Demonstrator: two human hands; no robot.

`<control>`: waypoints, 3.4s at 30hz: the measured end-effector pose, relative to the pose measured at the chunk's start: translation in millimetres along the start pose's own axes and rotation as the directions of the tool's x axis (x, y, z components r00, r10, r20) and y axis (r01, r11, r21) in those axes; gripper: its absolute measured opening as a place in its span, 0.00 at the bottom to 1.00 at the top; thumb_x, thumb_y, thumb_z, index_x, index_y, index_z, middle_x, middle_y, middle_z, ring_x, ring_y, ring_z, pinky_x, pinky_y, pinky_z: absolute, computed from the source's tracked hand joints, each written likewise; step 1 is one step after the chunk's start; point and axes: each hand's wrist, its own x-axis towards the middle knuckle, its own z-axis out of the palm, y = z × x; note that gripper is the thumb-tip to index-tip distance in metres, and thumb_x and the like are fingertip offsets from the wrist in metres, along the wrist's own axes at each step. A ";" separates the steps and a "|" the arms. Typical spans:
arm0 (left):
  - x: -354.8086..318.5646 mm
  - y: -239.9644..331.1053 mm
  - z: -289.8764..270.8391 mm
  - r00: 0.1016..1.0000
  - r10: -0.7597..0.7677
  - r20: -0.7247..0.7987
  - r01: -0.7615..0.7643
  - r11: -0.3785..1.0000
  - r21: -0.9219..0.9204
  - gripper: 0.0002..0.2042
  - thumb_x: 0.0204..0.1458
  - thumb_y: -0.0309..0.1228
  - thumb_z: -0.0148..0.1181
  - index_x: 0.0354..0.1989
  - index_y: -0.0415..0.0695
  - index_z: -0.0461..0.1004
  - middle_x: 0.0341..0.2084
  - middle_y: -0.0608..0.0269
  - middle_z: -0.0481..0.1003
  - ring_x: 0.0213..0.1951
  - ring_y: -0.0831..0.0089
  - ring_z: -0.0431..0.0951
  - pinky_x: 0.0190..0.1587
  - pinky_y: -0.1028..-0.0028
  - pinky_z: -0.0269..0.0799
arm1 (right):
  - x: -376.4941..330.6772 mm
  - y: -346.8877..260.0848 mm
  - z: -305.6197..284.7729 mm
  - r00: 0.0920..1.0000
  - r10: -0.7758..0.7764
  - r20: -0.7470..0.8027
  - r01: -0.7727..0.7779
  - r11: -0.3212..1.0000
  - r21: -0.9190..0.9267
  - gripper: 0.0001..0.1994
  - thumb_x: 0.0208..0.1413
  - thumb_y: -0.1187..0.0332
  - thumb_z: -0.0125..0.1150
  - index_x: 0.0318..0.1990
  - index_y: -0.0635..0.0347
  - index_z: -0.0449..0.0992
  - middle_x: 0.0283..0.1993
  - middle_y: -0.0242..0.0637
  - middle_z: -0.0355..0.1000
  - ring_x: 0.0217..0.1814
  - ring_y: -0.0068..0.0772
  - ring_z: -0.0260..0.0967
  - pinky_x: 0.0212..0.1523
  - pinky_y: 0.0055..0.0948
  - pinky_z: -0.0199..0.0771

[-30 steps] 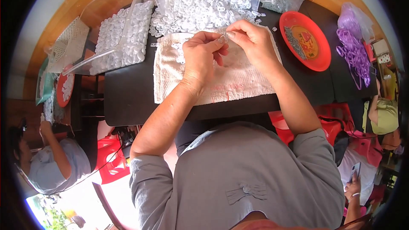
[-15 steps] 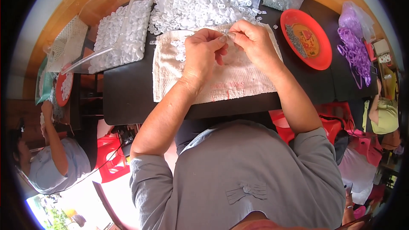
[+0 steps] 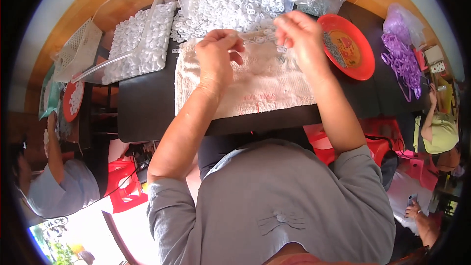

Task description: The recorder is assembling small white plastic components by hand at a workbench.

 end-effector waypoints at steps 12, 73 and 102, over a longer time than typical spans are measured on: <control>-2.1 18.3 6.4 0.997 -0.070 -0.024 0.069 0.997 -0.043 0.04 0.53 0.22 0.55 0.33 0.34 0.71 0.24 0.54 0.74 0.22 0.67 0.74 0.20 0.73 0.67 | 31.7 11.2 -23.0 0.975 -0.098 0.197 0.219 0.521 -0.825 0.06 0.50 0.68 0.59 0.34 0.58 0.77 0.30 0.40 0.75 0.33 0.40 0.73 0.34 0.38 0.69; -0.9 -9.7 -0.1 0.997 -0.056 0.054 0.057 0.998 -0.008 0.05 0.50 0.23 0.58 0.32 0.34 0.73 0.24 0.55 0.75 0.22 0.71 0.74 0.19 0.76 0.66 | 0.0 23.1 5.6 0.966 -0.067 0.249 0.190 0.839 -0.510 0.04 0.51 0.73 0.60 0.32 0.63 0.75 0.30 0.29 0.71 0.32 0.24 0.68 0.35 0.26 0.68; -13.5 -9.7 11.4 0.991 0.028 0.130 -0.049 0.986 0.157 0.04 0.49 0.22 0.59 0.30 0.34 0.74 0.19 0.60 0.75 0.18 0.79 0.72 0.17 0.81 0.65 | 2.3 3.9 -3.2 0.963 0.111 0.245 -0.095 0.992 -0.077 0.03 0.55 0.73 0.59 0.35 0.61 0.77 0.29 0.27 0.73 0.30 0.16 0.69 0.30 0.16 0.66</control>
